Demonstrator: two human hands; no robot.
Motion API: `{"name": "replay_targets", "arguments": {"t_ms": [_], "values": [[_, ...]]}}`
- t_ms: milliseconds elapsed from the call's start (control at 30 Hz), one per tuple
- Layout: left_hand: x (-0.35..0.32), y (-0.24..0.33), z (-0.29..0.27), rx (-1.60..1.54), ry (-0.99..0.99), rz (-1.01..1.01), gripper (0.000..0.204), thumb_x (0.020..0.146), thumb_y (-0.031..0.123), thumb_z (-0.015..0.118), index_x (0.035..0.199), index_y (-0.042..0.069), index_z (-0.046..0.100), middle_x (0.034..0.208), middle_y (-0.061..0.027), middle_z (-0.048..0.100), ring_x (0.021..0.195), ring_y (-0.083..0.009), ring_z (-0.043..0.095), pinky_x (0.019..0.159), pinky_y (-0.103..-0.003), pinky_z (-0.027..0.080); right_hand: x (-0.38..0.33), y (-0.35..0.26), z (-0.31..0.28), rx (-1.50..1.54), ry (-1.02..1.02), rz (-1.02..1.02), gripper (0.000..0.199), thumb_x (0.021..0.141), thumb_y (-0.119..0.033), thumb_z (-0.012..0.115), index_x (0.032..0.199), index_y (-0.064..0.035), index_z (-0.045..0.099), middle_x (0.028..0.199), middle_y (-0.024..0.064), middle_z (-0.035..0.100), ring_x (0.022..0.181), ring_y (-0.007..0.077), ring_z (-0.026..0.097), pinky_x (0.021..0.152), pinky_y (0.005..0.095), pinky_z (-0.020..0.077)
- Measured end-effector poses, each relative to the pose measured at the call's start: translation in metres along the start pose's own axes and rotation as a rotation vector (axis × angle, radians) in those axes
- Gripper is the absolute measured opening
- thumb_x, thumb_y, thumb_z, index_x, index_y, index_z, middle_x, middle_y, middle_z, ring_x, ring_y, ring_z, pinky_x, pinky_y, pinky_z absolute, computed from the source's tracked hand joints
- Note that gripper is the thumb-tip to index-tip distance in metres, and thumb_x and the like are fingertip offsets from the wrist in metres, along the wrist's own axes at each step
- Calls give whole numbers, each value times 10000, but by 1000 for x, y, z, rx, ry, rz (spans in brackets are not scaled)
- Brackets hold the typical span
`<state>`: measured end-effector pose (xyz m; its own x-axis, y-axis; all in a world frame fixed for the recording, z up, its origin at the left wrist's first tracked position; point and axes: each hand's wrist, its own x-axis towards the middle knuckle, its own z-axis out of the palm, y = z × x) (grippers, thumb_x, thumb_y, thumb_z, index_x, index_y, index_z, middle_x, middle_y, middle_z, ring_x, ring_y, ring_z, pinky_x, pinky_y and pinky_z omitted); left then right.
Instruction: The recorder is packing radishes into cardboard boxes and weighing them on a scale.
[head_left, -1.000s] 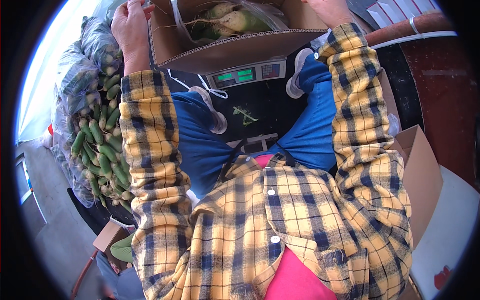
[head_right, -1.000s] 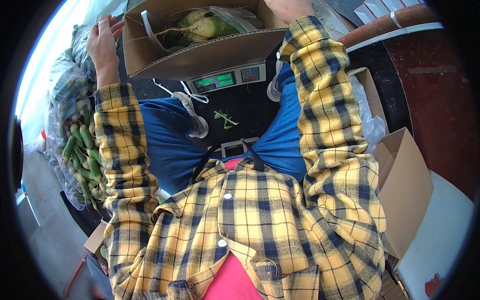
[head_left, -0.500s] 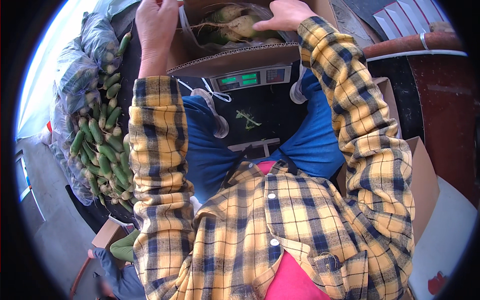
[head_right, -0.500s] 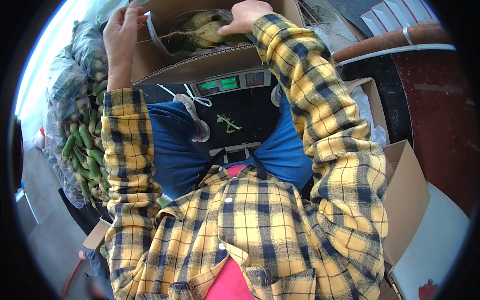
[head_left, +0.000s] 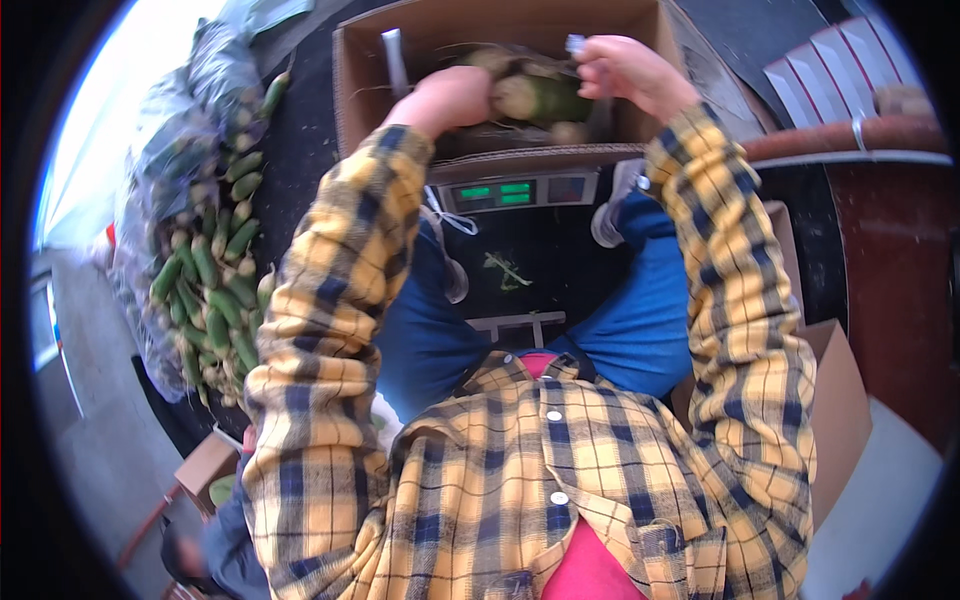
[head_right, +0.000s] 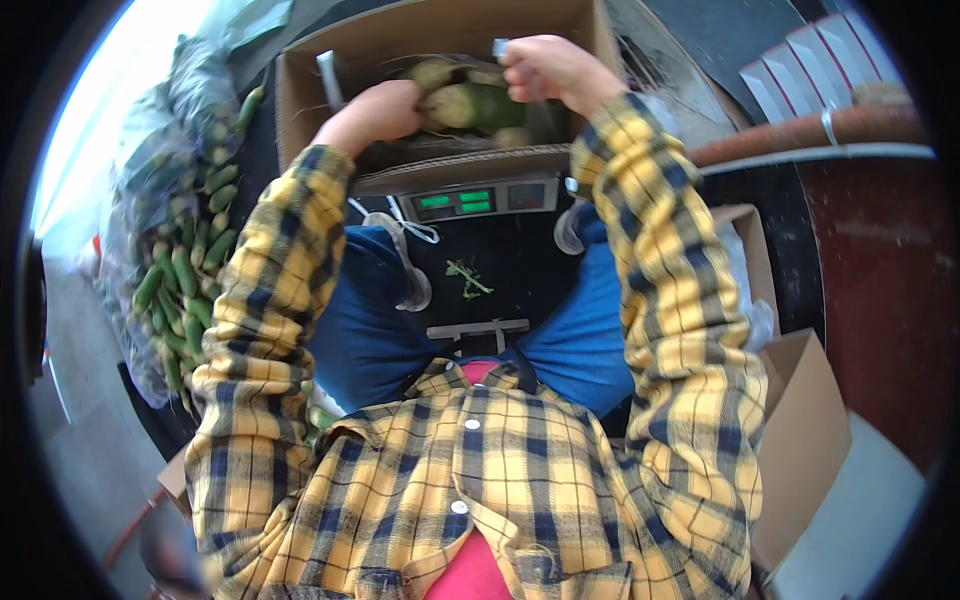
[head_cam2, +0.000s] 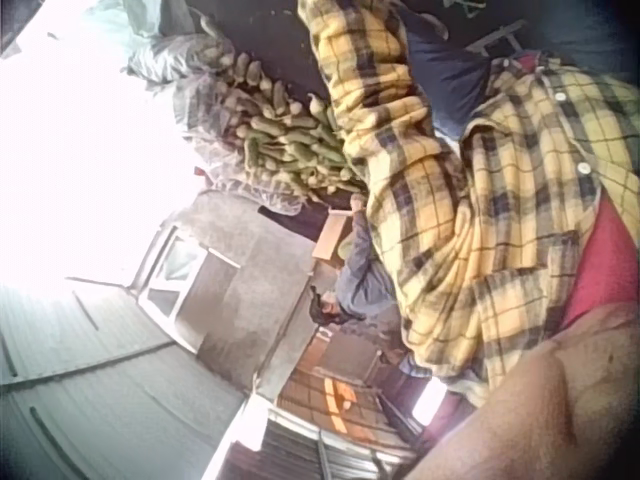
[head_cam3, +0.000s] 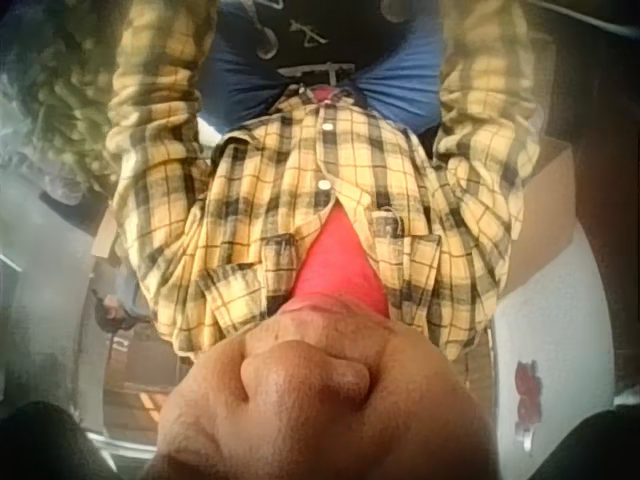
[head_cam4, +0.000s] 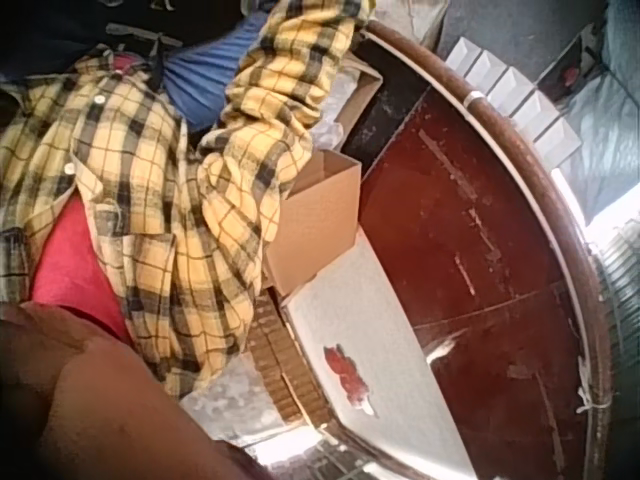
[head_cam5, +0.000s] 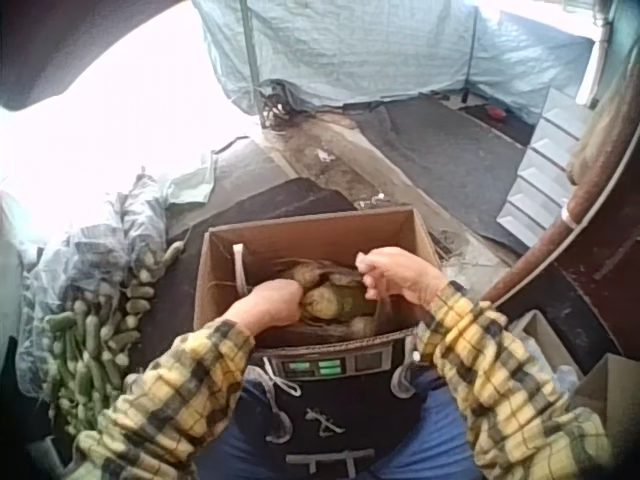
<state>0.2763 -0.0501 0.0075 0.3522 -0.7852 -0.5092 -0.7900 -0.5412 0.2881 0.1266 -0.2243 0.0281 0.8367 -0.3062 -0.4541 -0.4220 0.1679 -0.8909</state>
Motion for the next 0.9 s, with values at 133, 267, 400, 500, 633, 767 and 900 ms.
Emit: {"name": "replay_targets", "arguments": {"t_ms": [133,267,400,500,633,767,900], "values": [[-20,35,-9,104,337,264,159,749,161,608,851,50,656,863,-142,662,842,-307,642,670,-410,521,-16,-8,-12,135,112,-110,219,849,-272,599,947,-76,598,604,-59,447,456,40,388,611,249,469],[-62,64,-44,204,500,418,110,682,80,655,786,42,647,818,-134,659,805,-298,649,658,-379,524,-13,-6,-15,176,239,-159,176,874,-225,589,928,-57,596,609,-60,442,471,43,381,566,235,432],[-135,41,-80,191,745,475,108,711,63,627,803,18,662,801,-151,651,771,-294,649,654,-358,525,-10,3,-23,229,251,-181,212,892,-232,578,968,-35,593,618,-53,456,485,41,383,567,225,400],[-211,14,-110,36,781,308,180,851,173,580,854,5,646,713,-86,638,626,-181,621,557,-266,477,-12,-2,-26,169,293,-192,217,895,-211,576,1000,-23,595,622,-54,461,497,37,398,554,213,395],[-324,-52,-85,-331,1039,144,171,880,70,555,1011,-26,609,744,-20,610,667,-81,554,592,-218,436,-14,-4,-23,112,222,-193,225,902,-201,569,1036,-22,594,651,-55,472,517,22,409,568,194,412],[-402,-103,-34,-476,1020,-401,184,897,104,557,1034,-15,590,756,-10,579,689,-54,500,616,-208,405,-21,-7,-18,-103,212,-184,244,922,-224,544,1062,-28,584,686,-62,471,527,8,399,571,179,397],[-382,-157,48,-58,914,-685,208,891,218,568,931,15,557,760,-128,619,686,-217,609,604,-343,462,-34,-18,-19,-418,208,-174,242,931,-245,528,1043,-38,584,666,-67,455,530,4,399,507,159,343]]}}
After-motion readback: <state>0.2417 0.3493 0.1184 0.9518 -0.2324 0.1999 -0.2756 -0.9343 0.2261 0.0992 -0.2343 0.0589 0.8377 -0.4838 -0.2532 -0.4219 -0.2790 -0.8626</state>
